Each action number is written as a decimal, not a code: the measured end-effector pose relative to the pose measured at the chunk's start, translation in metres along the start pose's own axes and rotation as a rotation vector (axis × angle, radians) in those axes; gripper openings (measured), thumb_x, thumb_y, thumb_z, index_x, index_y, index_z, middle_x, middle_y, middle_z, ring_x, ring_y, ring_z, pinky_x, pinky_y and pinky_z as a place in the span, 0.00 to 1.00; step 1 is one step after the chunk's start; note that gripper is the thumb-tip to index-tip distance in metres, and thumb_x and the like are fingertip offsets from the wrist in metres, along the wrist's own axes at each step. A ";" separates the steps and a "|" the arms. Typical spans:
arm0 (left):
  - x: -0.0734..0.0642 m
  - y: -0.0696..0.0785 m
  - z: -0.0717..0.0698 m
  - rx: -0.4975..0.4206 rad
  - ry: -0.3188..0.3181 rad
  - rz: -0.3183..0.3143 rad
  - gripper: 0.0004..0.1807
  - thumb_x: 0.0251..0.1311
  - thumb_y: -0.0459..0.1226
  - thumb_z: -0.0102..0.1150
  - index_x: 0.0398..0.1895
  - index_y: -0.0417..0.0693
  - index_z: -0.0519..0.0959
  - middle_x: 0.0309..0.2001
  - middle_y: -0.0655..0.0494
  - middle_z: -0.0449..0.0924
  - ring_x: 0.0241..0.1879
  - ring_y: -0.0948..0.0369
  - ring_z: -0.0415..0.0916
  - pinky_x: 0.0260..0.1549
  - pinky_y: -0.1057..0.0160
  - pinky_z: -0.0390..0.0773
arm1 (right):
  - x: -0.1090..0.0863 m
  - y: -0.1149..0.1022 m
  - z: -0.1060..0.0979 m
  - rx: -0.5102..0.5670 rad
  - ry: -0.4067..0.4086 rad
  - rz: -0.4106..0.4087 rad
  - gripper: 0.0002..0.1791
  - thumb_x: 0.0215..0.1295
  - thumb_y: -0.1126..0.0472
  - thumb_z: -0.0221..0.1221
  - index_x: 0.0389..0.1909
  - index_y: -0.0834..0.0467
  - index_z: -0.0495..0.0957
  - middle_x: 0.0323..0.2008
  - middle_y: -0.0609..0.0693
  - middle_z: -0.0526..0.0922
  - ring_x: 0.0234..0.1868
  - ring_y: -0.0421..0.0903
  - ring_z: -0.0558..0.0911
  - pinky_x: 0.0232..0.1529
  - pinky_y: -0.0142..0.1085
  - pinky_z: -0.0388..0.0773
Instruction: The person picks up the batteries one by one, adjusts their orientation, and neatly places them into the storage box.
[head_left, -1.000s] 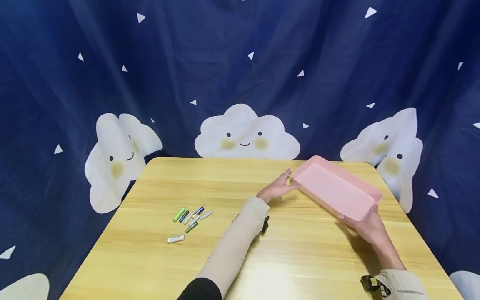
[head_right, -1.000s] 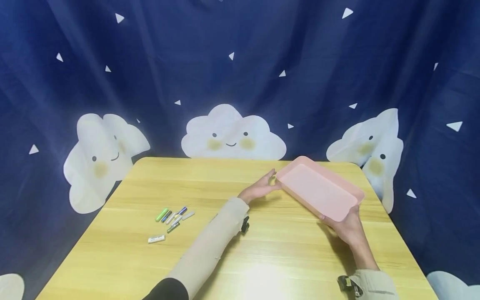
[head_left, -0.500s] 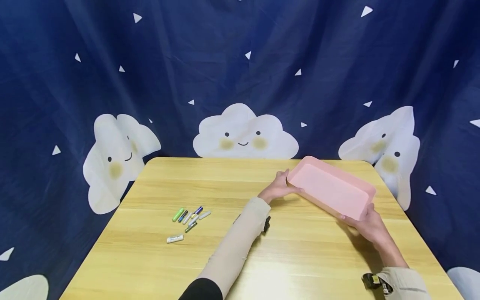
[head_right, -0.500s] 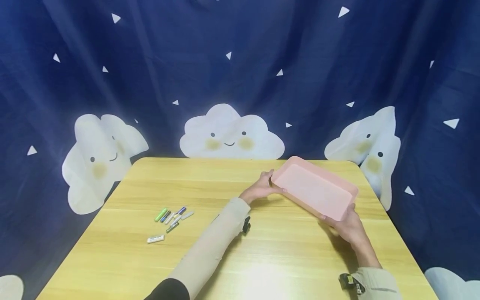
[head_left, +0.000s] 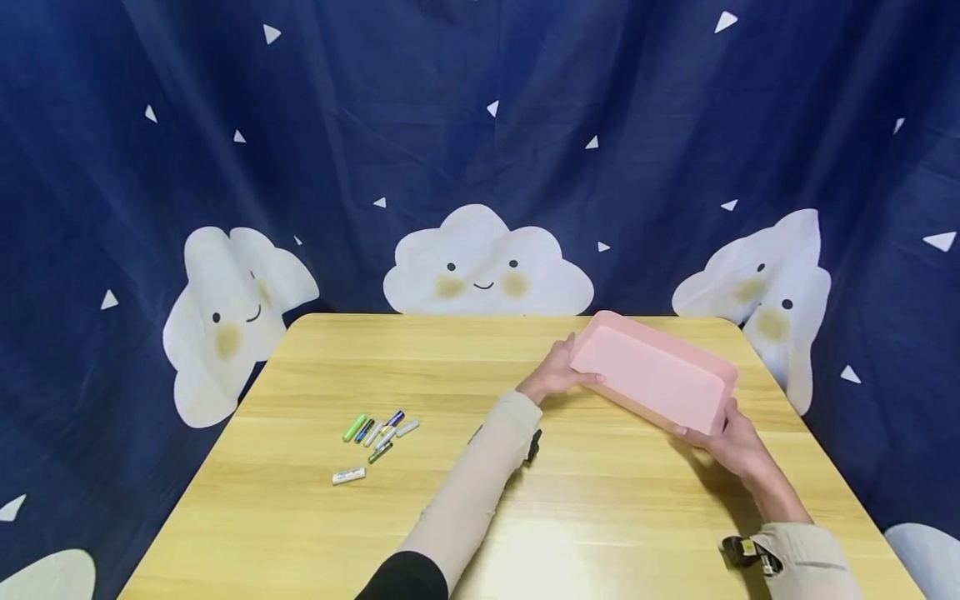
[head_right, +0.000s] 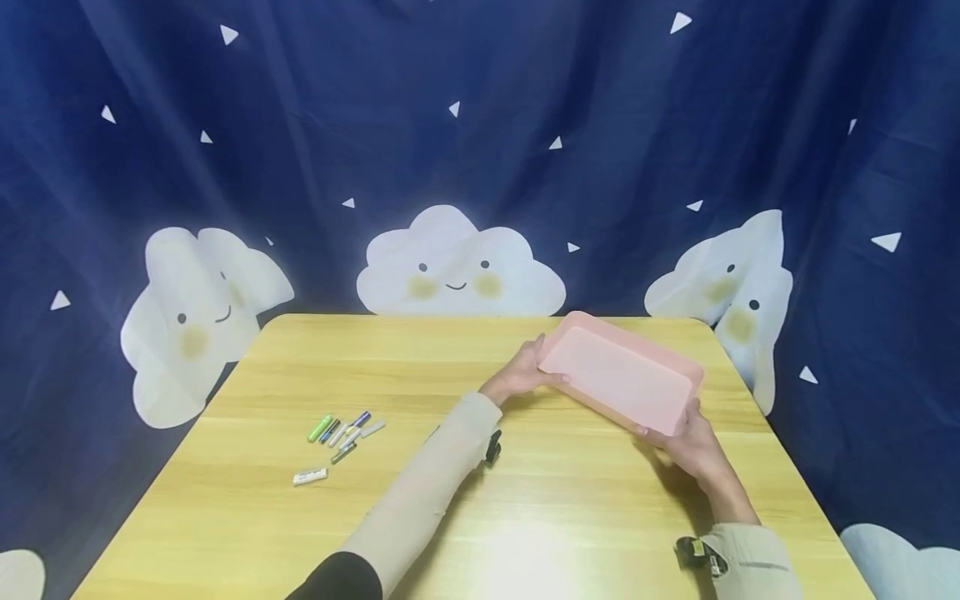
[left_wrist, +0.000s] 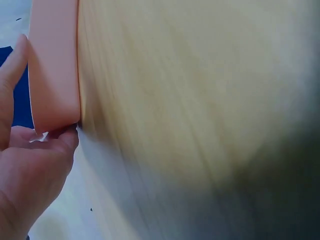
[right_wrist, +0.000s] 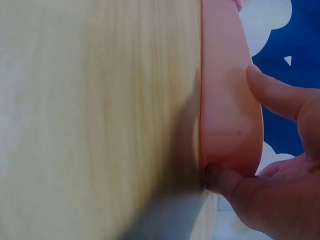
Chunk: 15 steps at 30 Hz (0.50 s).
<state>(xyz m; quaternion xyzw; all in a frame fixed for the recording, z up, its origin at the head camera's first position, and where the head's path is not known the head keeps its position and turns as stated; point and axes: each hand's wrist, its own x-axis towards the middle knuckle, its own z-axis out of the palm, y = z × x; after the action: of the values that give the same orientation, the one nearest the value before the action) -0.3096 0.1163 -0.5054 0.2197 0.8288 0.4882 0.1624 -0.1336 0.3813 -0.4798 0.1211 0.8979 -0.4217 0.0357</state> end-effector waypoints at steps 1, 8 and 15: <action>0.000 0.000 0.000 0.015 0.001 0.020 0.61 0.56 0.48 0.77 0.84 0.41 0.47 0.79 0.38 0.54 0.80 0.49 0.56 0.79 0.53 0.58 | 0.000 0.000 0.000 -0.004 -0.005 0.000 0.56 0.65 0.51 0.70 0.75 0.78 0.45 0.67 0.80 0.65 0.65 0.66 0.69 0.59 0.43 0.71; -0.004 -0.006 -0.004 -0.066 -0.011 0.140 0.50 0.55 0.36 0.77 0.78 0.38 0.60 0.69 0.40 0.73 0.69 0.49 0.72 0.73 0.55 0.69 | 0.000 -0.003 0.004 0.011 -0.034 -0.010 0.58 0.65 0.51 0.69 0.76 0.78 0.42 0.69 0.82 0.61 0.68 0.67 0.67 0.63 0.45 0.71; -0.014 -0.006 -0.011 -0.206 -0.013 0.130 0.49 0.53 0.33 0.78 0.77 0.39 0.61 0.68 0.38 0.76 0.68 0.46 0.73 0.74 0.51 0.67 | 0.001 -0.007 0.008 0.034 -0.060 -0.012 0.59 0.65 0.49 0.70 0.77 0.76 0.41 0.72 0.80 0.61 0.71 0.67 0.66 0.57 0.29 0.71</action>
<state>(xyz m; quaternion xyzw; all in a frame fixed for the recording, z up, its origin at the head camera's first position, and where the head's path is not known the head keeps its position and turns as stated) -0.3043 0.0981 -0.5044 0.2586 0.7572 0.5788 0.1573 -0.1363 0.3713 -0.4800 0.1037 0.8898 -0.4406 0.0582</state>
